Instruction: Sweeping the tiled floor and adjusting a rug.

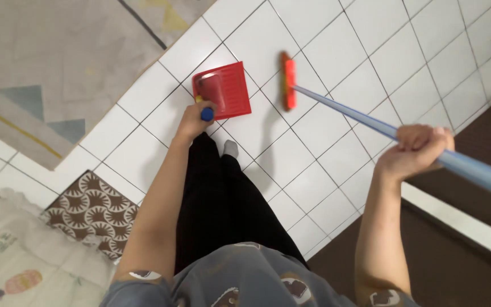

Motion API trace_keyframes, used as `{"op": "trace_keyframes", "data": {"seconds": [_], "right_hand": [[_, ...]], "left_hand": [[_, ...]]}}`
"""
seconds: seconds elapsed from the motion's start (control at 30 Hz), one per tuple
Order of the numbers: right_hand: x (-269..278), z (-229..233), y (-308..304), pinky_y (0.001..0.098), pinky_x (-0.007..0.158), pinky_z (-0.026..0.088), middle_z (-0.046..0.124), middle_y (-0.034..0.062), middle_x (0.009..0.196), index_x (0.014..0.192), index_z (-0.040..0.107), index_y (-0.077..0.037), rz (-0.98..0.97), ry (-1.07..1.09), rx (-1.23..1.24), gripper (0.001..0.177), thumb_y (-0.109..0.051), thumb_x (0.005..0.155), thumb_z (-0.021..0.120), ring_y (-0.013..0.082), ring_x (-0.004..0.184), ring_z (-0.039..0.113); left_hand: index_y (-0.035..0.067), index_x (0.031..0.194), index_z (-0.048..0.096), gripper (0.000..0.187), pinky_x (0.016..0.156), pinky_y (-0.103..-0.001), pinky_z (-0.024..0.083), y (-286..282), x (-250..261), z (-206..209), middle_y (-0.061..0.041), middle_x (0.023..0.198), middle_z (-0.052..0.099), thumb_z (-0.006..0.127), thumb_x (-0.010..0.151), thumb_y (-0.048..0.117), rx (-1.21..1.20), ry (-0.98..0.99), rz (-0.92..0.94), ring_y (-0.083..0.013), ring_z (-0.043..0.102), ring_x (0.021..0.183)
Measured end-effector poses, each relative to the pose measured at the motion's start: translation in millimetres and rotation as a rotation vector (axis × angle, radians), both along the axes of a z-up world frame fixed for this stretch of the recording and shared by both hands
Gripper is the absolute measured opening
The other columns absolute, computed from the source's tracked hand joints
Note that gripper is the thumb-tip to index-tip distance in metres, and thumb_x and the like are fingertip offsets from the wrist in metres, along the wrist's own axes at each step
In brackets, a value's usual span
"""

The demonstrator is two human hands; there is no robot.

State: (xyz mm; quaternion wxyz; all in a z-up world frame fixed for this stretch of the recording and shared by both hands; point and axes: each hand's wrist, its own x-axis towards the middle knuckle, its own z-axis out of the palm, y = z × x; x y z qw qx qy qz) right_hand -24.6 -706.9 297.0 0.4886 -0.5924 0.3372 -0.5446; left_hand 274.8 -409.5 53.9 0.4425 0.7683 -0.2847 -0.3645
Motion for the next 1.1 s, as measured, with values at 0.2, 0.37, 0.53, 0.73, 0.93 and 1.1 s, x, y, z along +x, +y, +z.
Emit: {"op": "trace_keyframes", "data": {"seconds": [0.2, 0.37, 0.53, 0.73, 0.93, 1.1], "right_hand": [[-71.1, -15.2, 20.7, 0.0263, 0.042, 0.018, 0.028, 0.0005, 0.053, 0.071, 0.027, -0.012, -0.306, 0.268, -0.217, 0.04, -0.015, 0.106, 0.045, 0.0105, 0.047, 0.021], [-150.1, -36.8, 30.8, 0.0276, 0.044, 0.02, 0.031, 0.0015, 0.055, 0.073, 0.031, -0.01, -0.508, 0.284, -0.203, 0.037, -0.014, 0.107, 0.044, 0.011, 0.049, 0.024], [-209.0, -54.6, 53.9, 0.027, 0.042, 0.018, 0.031, -0.0001, 0.051, 0.067, 0.03, -0.012, -0.673, 0.237, -0.181, 0.038, -0.01, 0.102, 0.044, 0.0083, 0.043, 0.021], [-224.4, -62.7, 93.3, 0.029, 0.047, 0.024, 0.031, -0.0024, 0.053, 0.068, 0.031, -0.014, -0.837, 0.074, 0.042, 0.035, -0.008, 0.098, 0.048, 0.0096, 0.046, 0.023], [-211.0, -58.0, 115.7, 0.03, 0.049, 0.027, 0.03, -0.0027, 0.053, 0.067, 0.033, -0.014, -0.837, 0.002, 0.166, 0.036, -0.007, 0.098, 0.05, 0.0091, 0.047, 0.024], [-153.5, -37.2, 126.8, 0.033, 0.05, 0.033, 0.034, -0.0002, 0.054, 0.073, 0.038, -0.007, -0.733, -0.18, 0.191, 0.023, -0.006, 0.094, 0.048, 0.0124, 0.046, 0.026]], "left_hand": [[0.008, 0.096, 0.066, 0.029, 0.081, -0.041, 0.052, -53.0, -21.1, 4.5, -0.011, 0.094, 0.07, 0.076, 0.071, -0.001, 0.011, -0.025, -0.394, -0.0329, 0.067, 0.092], [0.009, 0.092, 0.065, 0.02, 0.08, -0.044, 0.051, -95.6, -60.4, 4.5, -0.012, 0.093, 0.069, 0.072, 0.076, 0.001, 0.075, -0.04, -0.654, -0.0342, 0.066, 0.092], [0.008, 0.089, 0.064, 0.019, 0.079, -0.045, 0.05, -121.5, -107.3, -8.3, -0.013, 0.091, 0.069, 0.07, 0.073, 0.0, 0.003, -0.047, -0.783, -0.0359, 0.065, 0.091], [0.007, 0.087, 0.062, 0.017, 0.082, -0.044, 0.051, -138.0, -145.9, -21.2, -0.013, 0.09, 0.068, 0.069, 0.075, -0.003, -0.01, 0.003, -0.914, -0.0354, 0.065, 0.091], [0.006, 0.087, 0.063, 0.021, 0.083, -0.044, 0.051, -149.3, -168.5, -36.3, -0.013, 0.089, 0.068, 0.069, 0.07, -0.005, -0.035, -0.051, -0.914, -0.0358, 0.065, 0.091], [0.006, 0.094, 0.064, 0.024, 0.085, -0.045, 0.051, -148.8, -178.5, -49.8, -0.015, 0.097, 0.068, 0.074, 0.074, -0.003, -0.087, -0.1, -0.874, -0.0387, 0.064, 0.097]]}}
